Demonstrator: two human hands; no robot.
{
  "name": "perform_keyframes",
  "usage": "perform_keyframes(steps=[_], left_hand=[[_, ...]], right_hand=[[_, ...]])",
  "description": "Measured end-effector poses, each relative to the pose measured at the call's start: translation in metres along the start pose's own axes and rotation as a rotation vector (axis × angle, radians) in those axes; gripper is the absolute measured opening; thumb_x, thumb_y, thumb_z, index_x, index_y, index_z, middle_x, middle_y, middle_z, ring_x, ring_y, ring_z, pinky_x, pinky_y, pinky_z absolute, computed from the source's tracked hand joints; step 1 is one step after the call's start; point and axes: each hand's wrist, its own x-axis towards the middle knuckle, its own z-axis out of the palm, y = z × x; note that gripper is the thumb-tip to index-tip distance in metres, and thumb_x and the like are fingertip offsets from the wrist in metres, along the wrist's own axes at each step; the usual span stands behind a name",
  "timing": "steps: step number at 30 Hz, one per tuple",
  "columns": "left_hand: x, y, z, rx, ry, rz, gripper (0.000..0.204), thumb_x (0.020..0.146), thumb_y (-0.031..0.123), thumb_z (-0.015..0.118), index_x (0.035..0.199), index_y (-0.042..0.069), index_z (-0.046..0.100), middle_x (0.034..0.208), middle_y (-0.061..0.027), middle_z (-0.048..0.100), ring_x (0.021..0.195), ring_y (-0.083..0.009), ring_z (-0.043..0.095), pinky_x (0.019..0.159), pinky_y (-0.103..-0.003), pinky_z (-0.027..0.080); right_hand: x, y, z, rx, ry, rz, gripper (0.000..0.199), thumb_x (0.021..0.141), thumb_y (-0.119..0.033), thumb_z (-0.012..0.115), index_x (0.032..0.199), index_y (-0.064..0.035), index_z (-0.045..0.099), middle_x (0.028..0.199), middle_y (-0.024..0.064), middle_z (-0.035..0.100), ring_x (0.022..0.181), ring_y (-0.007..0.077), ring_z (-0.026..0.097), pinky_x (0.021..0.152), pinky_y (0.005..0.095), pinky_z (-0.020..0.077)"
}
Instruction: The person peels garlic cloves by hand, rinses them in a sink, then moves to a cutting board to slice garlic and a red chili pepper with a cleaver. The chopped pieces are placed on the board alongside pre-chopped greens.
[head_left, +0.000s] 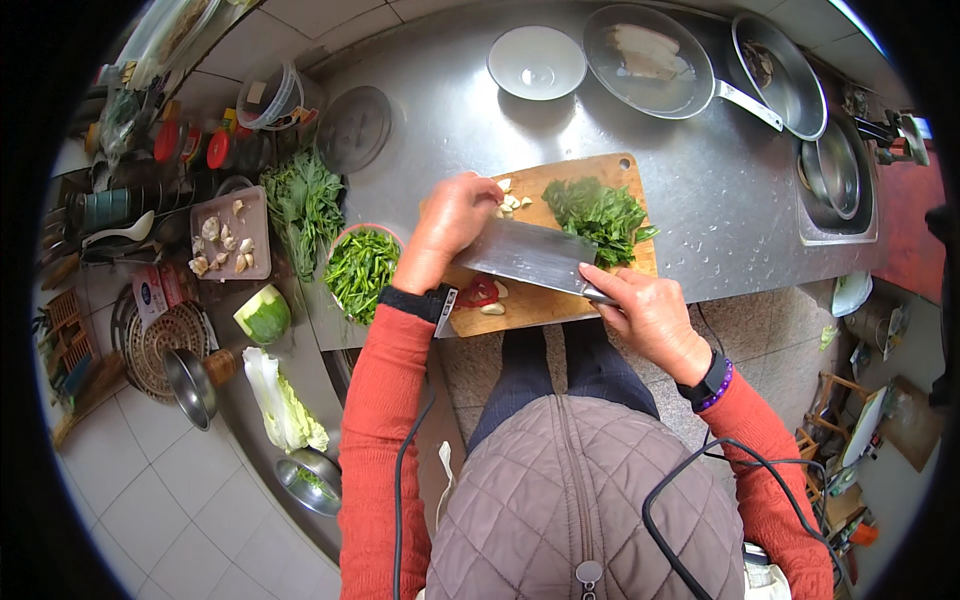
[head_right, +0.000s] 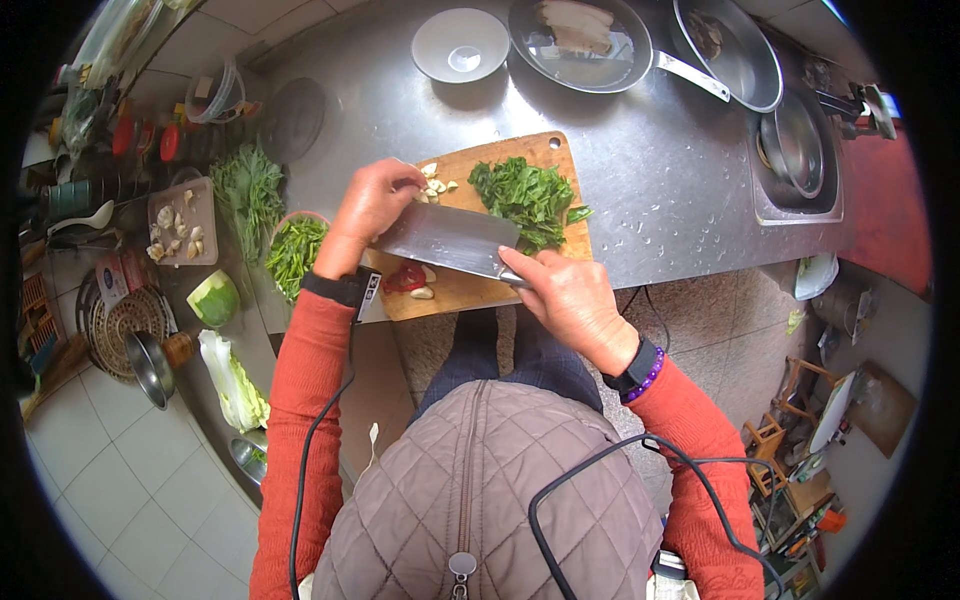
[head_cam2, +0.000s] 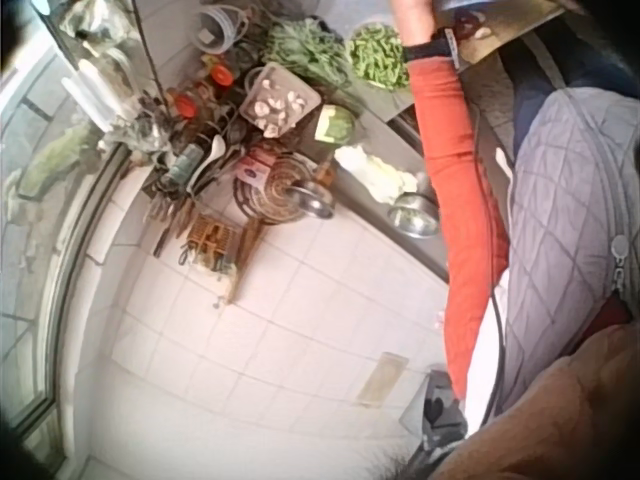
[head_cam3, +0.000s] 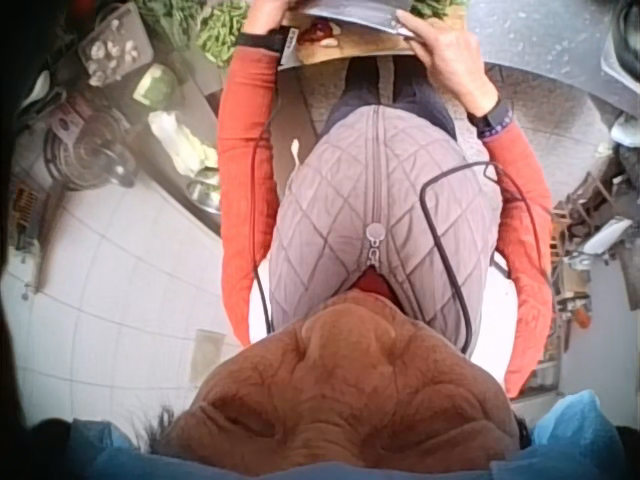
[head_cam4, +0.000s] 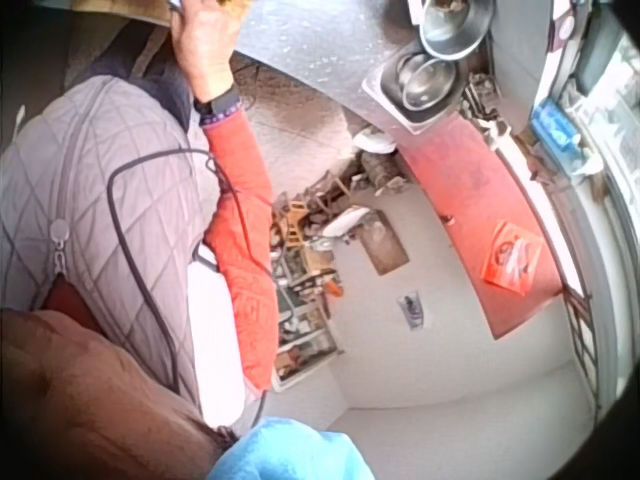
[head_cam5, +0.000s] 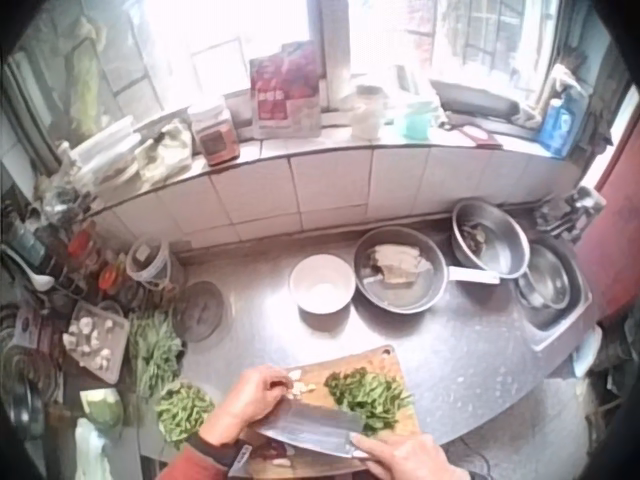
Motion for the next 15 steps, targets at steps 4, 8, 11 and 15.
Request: perform_keyframes(steps=[4, 8, 11, 15], left_hand=[[-0.022, 0.000, -0.028, -0.256, 0.246, -0.049, 0.013, 0.088, 0.003, 0.066, 0.099, 0.000, 0.071, 0.094, -0.0031, 0.070, 0.089, -0.0121, 0.064, 0.079, -0.026, 0.050], [-0.065, 0.002, -0.032, -0.437, 0.331, -0.268, 0.016, 0.091, 0.003, 0.064, 0.106, 0.000, 0.070, 0.099, -0.0024, 0.069, 0.089, -0.0094, 0.063, 0.081, -0.023, 0.050], [-0.087, 0.004, -0.004, -0.228, 0.255, -0.235, 0.017, 0.088, 0.008, 0.066, 0.103, 0.002, 0.070, 0.095, -0.0078, 0.071, 0.082, -0.0170, 0.066, 0.076, -0.029, 0.053], [-0.104, 0.007, 0.026, 0.046, 0.236, -0.287, 0.018, 0.084, 0.011, 0.067, 0.100, 0.005, 0.070, 0.094, -0.0161, 0.067, 0.086, -0.0359, 0.066, 0.076, -0.041, 0.053]], right_hand=[[-0.005, 0.005, 0.000, 0.300, -0.059, 0.151, 0.041, 0.084, -0.013, 0.066, 0.125, -0.0118, 0.063, 0.096, 0.0144, 0.069, 0.084, 0.0310, 0.068, 0.073, 0.0390, 0.0535], [-0.008, 0.006, -0.002, 0.570, -0.068, 0.246, 0.039, 0.090, -0.014, 0.064, 0.127, -0.0030, 0.060, 0.095, 0.0157, 0.070, 0.083, 0.0161, 0.066, 0.076, 0.0304, 0.0514], [-0.010, 0.003, 0.000, 0.641, -0.072, 0.269, 0.039, 0.091, -0.015, 0.063, 0.126, 0.0007, 0.059, 0.095, 0.0123, 0.069, 0.086, 0.0132, 0.062, 0.079, 0.0302, 0.0505], [-0.014, 0.000, 0.006, 0.666, -0.073, 0.268, 0.040, 0.091, -0.016, 0.063, 0.127, -0.0006, 0.059, 0.101, 0.0143, 0.069, 0.094, 0.0172, 0.064, 0.084, 0.0319, 0.0500]])
